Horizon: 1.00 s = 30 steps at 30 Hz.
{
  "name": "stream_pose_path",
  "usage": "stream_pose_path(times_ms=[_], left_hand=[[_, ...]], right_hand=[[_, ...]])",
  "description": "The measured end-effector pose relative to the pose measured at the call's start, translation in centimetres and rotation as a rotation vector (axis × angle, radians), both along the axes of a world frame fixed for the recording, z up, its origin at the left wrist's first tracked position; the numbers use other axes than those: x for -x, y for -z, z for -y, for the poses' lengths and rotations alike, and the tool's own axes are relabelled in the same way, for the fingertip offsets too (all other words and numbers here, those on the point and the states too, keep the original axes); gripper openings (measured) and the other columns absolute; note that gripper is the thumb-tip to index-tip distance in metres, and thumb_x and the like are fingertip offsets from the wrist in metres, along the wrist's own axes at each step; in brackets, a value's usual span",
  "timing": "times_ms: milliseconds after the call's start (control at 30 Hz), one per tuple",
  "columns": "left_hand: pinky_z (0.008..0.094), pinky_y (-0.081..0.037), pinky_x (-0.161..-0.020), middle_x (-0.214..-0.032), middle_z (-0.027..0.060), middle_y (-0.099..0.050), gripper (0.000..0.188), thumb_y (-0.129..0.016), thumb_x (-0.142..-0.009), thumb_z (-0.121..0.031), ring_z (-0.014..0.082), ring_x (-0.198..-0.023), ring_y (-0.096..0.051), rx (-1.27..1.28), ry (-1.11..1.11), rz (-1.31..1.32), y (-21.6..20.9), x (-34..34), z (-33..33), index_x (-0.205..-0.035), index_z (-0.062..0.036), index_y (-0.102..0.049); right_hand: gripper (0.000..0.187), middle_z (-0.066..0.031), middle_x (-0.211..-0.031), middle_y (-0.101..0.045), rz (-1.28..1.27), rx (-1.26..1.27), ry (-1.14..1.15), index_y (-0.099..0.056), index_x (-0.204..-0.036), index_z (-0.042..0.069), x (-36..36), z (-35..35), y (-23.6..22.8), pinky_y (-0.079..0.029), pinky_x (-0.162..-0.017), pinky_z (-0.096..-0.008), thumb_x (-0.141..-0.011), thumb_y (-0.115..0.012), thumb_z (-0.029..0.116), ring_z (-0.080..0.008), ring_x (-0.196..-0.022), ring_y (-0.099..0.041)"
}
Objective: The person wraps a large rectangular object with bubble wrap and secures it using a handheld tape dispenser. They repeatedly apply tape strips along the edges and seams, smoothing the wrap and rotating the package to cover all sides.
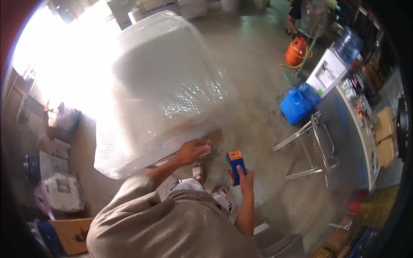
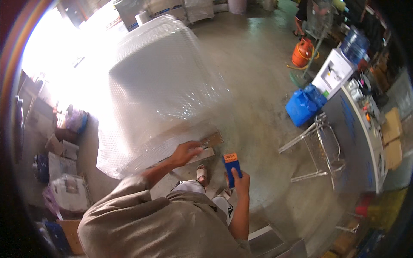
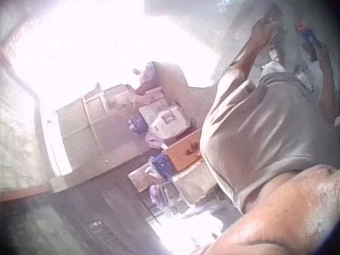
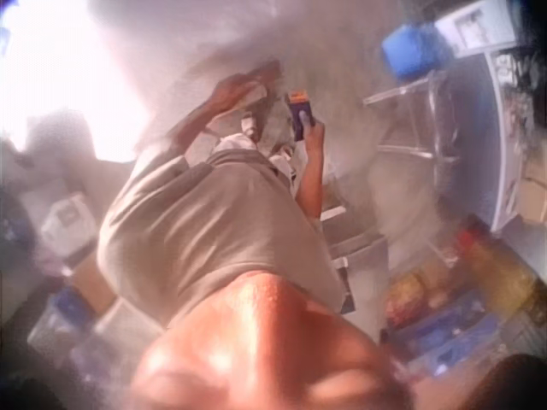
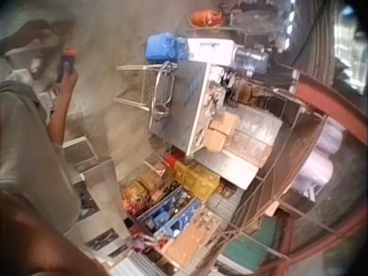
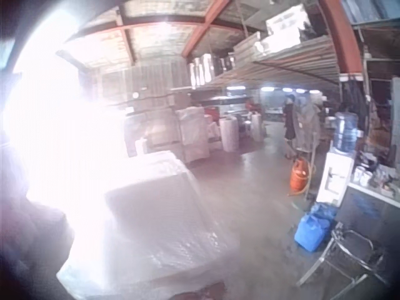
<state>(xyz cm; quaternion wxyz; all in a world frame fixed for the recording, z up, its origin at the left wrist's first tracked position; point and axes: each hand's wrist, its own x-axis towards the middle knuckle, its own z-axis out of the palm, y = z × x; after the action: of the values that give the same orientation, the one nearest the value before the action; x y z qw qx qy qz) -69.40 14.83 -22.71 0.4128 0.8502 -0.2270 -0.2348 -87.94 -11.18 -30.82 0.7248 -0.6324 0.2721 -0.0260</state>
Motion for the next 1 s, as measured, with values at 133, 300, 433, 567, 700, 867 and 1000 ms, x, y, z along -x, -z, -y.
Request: stream_pose_path(times_ms=[133, 300, 433, 567, 700, 867, 1000], left_hand=[[0.0392, -0.054, -0.091, -0.115, 0.0163, -0.071, 0.077, -0.043, -0.107, -0.064, 0.0266, -0.105, -0.068, 0.986, -0.892, -0.621, 1.2, 1.5, -8.2, -0.138, 0.0047, -0.056], [0.0384, -0.053, -0.09, -0.101, 0.0162, -0.074, 0.07, -0.048, -0.106, -0.062, 0.0255, -0.093, -0.07, 0.922, -0.971, -0.317, 0.1, 3.0, -9.1, -0.112, 0.0047, -0.069], [0.0351, -0.054, -0.081, -0.087, 0.0128, -0.074, 0.062, -0.054, -0.107, -0.054, 0.0189, -0.081, -0.069, 0.614, -1.05, 0.037, 0.4, 4.2, -8.9, -0.099, 0.0045, -0.073], [0.0325, -0.052, -0.075, -0.078, 0.0087, -0.071, 0.058, -0.054, -0.108, -0.051, 0.0142, -0.077, -0.065, 0.526, -1.026, 0.068, 1.6, 4.1, -9.5, -0.095, 0.0022, -0.072], [0.0313, -0.049, -0.07, -0.075, 0.0058, -0.068, 0.055, -0.053, -0.109, -0.048, 0.0127, -0.073, -0.062, 0.451, -0.984, 0.014, 2.1, 4.6, -10.5, -0.091, -0.0001, -0.072], [0.031, -0.048, -0.068, -0.073, 0.0052, -0.067, 0.057, -0.052, -0.11, -0.048, 0.0129, -0.071, -0.061, 0.404, -0.983, 0.032, 1.1, 4.5, -10.8, -0.088, 0.0006, -0.072], [0.0305, -0.05, -0.07, -0.077, 0.0072, -0.071, 0.06, -0.052, -0.109, -0.05, 0.0145, -0.073, -0.063, 0.545, -1.05, 0.027, 1.2, 4.8, -9.3, -0.089, 0.0028, -0.072]], right_hand=[[0.047, -0.0055, -0.075, -0.069, 0.085, -0.076, -0.135, -0.073, -0.093, -0.002, -2.1, -3.2, -3.3, -0.051, -0.052, -0.0293, -0.098, -0.073, 0.044, -0.0118, -0.058, -0.063], [0.047, -0.0029, -0.075, -0.068, 0.261, 0.123, -0.283, -0.073, -0.092, -0.002, -10.2, -7.4, -10.0, -0.049, -0.06, -0.0298, -0.094, -0.077, 0.045, -0.0105, -0.063, -0.06], [0.05, -0.0039, -0.072, -0.067, 0.272, 0.101, -0.344, -0.073, -0.091, -0.002, -13.5, -11.2, -11.9, -0.049, -0.06, -0.0319, -0.094, -0.077, 0.047, -0.0113, -0.065, -0.06], [0.052, -0.0084, -0.071, -0.069, 0.224, 0.204, -0.334, -0.073, -0.09, -0.003, -14.7, -13.7, -8.8, -0.05, -0.062, -0.0348, -0.095, -0.075, 0.049, -0.0141, -0.066, -0.063], [0.053, -0.013, -0.074, -0.072, 0.198, 0.265, -0.38, -0.073, -0.091, -0.004, -14.2, -13.8, -8.7, -0.051, -0.065, -0.0366, -0.095, -0.073, 0.049, -0.0181, -0.069, -0.066], [0.053, -0.0148, -0.078, -0.073, 0.224, 0.345, -0.291, -0.073, -0.093, -0.004, -13.5, -15.0, -3.1, -0.053, -0.069, -0.0373, -0.095, -0.073, 0.049, -0.0206, -0.073, -0.069], [0.052, -0.0163, -0.078, -0.073, 0.174, 0.369, -0.265, -0.073, -0.095, -0.004, -13.0, -15.1, 2.6, -0.053, -0.07, -0.0384, -0.095, -0.073, 0.049, -0.023, -0.073, -0.07]])
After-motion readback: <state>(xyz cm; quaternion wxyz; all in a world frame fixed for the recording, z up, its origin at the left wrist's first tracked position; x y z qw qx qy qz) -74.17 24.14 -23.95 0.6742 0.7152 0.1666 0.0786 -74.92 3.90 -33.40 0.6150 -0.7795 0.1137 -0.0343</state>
